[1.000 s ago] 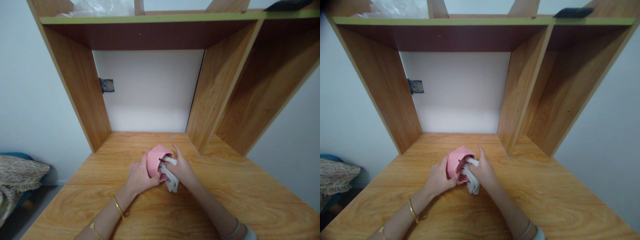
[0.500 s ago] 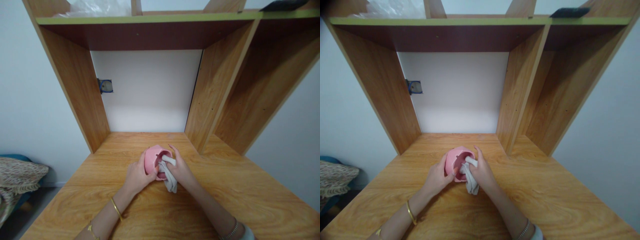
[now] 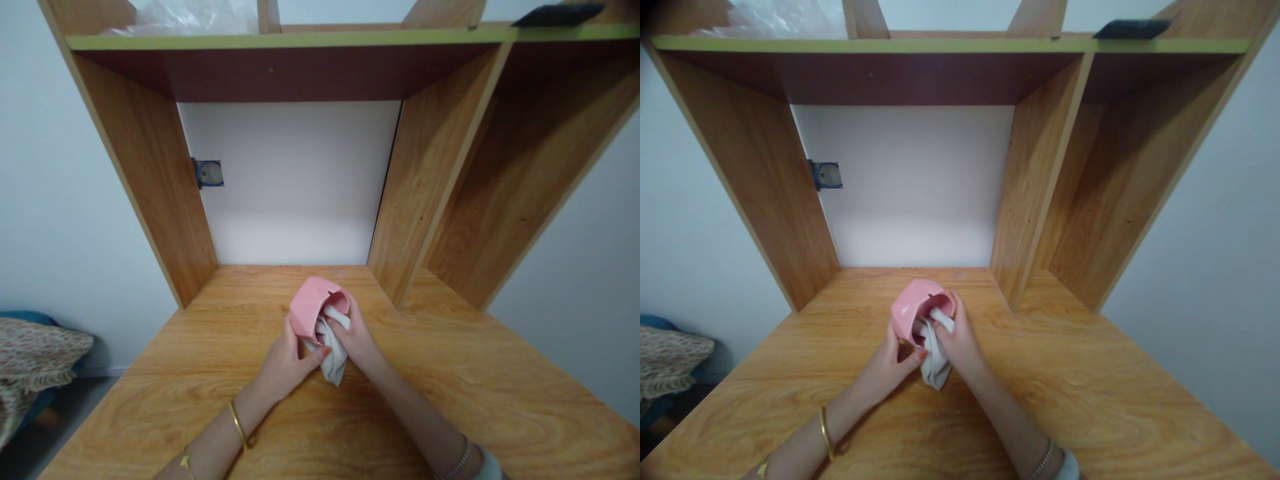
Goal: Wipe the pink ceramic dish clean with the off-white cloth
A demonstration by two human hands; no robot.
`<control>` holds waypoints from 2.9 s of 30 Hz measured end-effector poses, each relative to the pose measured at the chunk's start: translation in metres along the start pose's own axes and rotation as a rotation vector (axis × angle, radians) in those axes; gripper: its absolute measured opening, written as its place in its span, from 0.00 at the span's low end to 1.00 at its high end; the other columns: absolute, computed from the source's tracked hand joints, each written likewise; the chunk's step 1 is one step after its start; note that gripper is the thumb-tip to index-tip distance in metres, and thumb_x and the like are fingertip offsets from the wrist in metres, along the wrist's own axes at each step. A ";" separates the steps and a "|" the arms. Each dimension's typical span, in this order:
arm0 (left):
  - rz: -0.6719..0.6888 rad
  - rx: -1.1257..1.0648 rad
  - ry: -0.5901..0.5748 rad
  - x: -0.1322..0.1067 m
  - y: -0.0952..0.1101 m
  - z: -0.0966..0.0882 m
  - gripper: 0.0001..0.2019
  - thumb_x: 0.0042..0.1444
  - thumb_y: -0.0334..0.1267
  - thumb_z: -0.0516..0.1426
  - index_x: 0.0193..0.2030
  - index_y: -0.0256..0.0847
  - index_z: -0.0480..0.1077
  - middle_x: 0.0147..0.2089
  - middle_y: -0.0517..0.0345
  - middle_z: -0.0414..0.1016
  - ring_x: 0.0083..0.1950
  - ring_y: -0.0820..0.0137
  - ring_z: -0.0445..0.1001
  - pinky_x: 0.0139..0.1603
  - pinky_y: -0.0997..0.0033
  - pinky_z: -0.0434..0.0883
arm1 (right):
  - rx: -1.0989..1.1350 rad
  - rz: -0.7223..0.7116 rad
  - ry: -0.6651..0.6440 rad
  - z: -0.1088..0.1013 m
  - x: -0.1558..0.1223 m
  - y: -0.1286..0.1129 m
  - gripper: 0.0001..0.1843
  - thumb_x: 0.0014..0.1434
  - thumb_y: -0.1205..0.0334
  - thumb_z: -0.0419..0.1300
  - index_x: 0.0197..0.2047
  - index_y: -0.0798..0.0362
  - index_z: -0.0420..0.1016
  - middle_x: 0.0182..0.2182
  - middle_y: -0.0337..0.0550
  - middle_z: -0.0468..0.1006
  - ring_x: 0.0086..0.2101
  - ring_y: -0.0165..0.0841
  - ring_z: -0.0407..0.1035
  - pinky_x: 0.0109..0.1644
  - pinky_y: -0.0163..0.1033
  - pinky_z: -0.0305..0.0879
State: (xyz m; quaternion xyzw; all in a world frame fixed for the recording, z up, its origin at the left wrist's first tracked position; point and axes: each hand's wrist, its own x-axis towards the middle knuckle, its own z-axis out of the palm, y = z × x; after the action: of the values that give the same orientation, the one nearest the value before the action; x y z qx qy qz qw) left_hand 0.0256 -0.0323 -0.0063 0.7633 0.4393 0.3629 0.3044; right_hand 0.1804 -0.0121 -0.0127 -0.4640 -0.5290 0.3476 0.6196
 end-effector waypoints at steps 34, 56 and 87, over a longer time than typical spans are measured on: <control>-0.003 0.423 0.117 0.002 0.004 -0.014 0.25 0.48 0.50 0.52 0.50 0.38 0.58 0.33 0.55 0.73 0.31 0.64 0.72 0.32 0.68 0.65 | -0.476 0.053 -0.016 -0.012 0.001 -0.008 0.43 0.43 0.63 0.60 0.61 0.56 0.46 0.37 0.47 0.74 0.33 0.35 0.70 0.36 0.40 0.65; 0.062 0.603 0.076 0.001 0.008 -0.021 0.34 0.44 0.49 0.53 0.58 0.39 0.54 0.32 0.52 0.75 0.32 0.59 0.73 0.36 0.63 0.67 | -0.648 0.015 -0.111 -0.016 -0.003 -0.007 0.41 0.44 0.68 0.58 0.61 0.49 0.49 0.27 0.39 0.75 0.27 0.34 0.68 0.30 0.35 0.60; 0.005 0.156 0.066 0.003 0.003 -0.009 0.37 0.50 0.54 0.54 0.60 0.36 0.45 0.42 0.49 0.71 0.40 0.61 0.71 0.39 0.62 0.67 | -0.160 0.026 0.005 -0.009 -0.001 -0.011 0.30 0.46 0.70 0.53 0.54 0.51 0.53 0.40 0.43 0.72 0.39 0.33 0.69 0.42 0.38 0.65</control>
State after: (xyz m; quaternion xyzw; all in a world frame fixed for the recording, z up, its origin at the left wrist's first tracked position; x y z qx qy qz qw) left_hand 0.0203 -0.0300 0.0019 0.7734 0.4742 0.3531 0.2287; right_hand 0.1877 -0.0188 -0.0027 -0.5199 -0.5475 0.3109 0.5773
